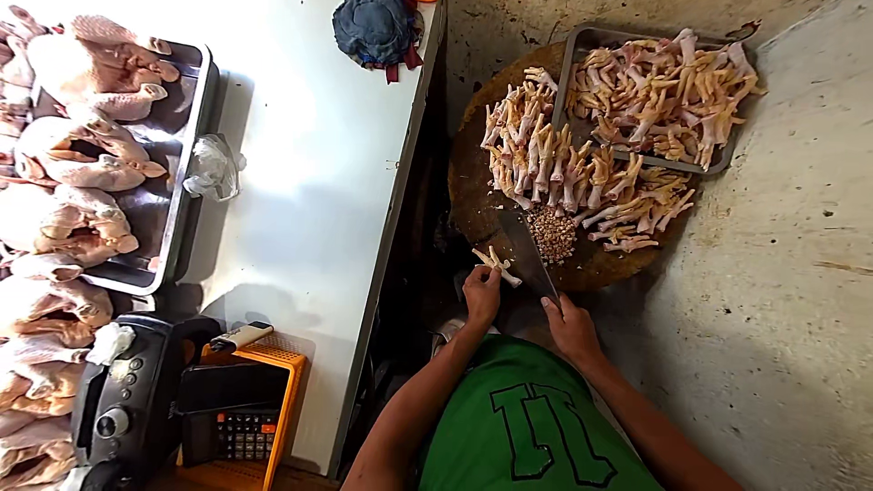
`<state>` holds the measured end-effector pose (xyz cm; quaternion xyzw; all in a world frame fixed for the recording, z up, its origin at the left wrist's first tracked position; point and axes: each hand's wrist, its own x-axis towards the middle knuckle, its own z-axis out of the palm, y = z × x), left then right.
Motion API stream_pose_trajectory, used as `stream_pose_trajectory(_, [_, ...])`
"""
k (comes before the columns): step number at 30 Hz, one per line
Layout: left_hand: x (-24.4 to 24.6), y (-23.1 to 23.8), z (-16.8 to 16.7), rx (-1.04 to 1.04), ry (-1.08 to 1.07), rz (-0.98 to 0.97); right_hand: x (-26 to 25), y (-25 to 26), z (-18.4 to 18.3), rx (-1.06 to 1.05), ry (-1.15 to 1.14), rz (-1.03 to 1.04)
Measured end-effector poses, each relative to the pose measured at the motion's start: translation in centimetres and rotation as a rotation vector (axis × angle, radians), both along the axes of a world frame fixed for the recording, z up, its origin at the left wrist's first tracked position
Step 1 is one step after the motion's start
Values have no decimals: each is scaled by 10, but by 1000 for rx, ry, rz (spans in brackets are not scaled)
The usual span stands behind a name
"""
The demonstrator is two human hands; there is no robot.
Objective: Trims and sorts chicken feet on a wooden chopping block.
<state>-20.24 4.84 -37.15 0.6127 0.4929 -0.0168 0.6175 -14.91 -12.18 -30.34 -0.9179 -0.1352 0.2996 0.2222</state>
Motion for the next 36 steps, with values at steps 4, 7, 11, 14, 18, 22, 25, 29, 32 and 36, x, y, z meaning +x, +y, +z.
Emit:
stream_pose_trajectory(4, [-1,-3,-1,-15,3,-5,-7,1,-7,119,-199,77])
stream_pose_trajectory(7, [-1,-4,1,9,6,-16,0,2,-14,-139,22,168])
stream_pose_trajectory(11, [-3,0,9,56,54,0,-1,6,-3,-121,12,145])
stream_pose_trajectory(14, [-2,8,21,89,103,-59,-7,13,14,45,-156,89])
stream_pose_trajectory(18, [-1,12,23,144,116,-150,-11,17,7,152,-290,140])
stream_pose_trajectory(22, [2,13,23,141,140,-177,13,17,-7,-220,134,187])
stream_pose_trajectory(25, [-3,12,25,110,138,-127,36,2,-14,-126,295,90])
stream_pose_trajectory(29, [6,14,37,95,32,-63,62,-9,-6,-153,305,110])
stream_pose_trajectory(32, [18,10,47,111,-89,-13,66,-12,-3,-184,317,136])
stream_pose_trajectory(36, [59,0,85,230,-417,-87,76,-18,-10,-99,432,74])
